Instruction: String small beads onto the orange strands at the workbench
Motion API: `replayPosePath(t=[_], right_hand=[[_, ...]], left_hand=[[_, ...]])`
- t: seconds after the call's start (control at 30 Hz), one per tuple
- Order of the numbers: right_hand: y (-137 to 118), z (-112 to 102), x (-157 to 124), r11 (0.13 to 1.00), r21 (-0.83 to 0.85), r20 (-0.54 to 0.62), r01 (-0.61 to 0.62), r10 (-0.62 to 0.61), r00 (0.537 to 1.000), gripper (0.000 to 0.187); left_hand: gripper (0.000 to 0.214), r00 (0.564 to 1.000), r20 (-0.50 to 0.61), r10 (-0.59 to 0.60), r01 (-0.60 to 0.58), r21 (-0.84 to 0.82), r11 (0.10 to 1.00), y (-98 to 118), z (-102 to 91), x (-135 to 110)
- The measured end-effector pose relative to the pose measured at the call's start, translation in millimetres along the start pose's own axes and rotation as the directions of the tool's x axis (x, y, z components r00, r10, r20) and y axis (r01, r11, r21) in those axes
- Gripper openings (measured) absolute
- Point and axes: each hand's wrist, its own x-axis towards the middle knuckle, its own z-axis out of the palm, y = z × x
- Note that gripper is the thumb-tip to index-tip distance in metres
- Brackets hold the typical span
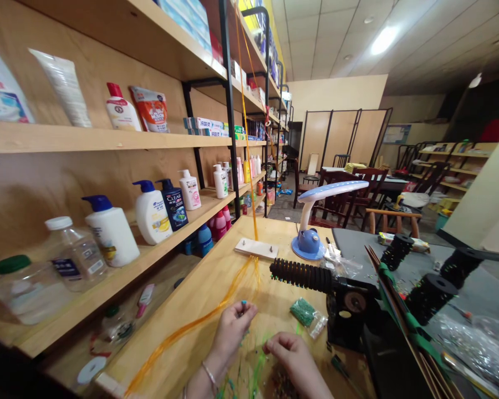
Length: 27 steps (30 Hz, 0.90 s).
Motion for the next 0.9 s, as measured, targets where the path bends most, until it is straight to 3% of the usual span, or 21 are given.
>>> replayPosePath(t=[0.13, 0.33, 0.47, 0.67, 0.77, 0.9], right_hand=[[-5.8, 3.6, -4.5, 0.996, 0.082, 0.029, 0.047, -0.049, 0.998, 0.046], [-7.5, 20.8, -7.8, 0.966, 0.258, 0.165, -0.013, -0.031, 0.986, 0.05], [5.1, 28.3, -6.9, 0.973, 0.226, 0.146, -0.053, 0.02, 0.989, 0.056], [-0.1, 16.8, -9.9, 0.994, 0.067, -0.015, 0.082, -0.081, 0.997, 0.05], [-6.4, 13.6, -12.6, 0.993, 0.046, -0.069, 0.111, -0.107, 0.992, 0.043], [-6.2, 16.5, -14.7, 0.995, 0.04, -0.049, 0.094, -0.092, 0.995, 0.036]], left_hand=[[0.039, 0.999, 0.049, -0.003, 0.002, 0.02, 1.0, 8.1, -2.3, -15.3], [0.025, 0.972, 0.192, 0.133, -0.175, 0.224, 0.959, 17.0, -6.0, -39.7], [0.022, 0.98, 0.146, 0.135, -0.174, 0.296, 0.939, 8.8, -7.9, -44.9], [0.027, 0.99, 0.028, 0.141, -0.144, 0.244, 0.959, 16.8, -32.1, -36.9], [0.022, 0.98, 0.084, 0.18, -0.198, 0.417, 0.887, 23.1, -52.6, -36.1], [0.012, 0.977, 0.16, 0.138, -0.211, 0.721, 0.66, 18.6, -66.4, -46.1]])
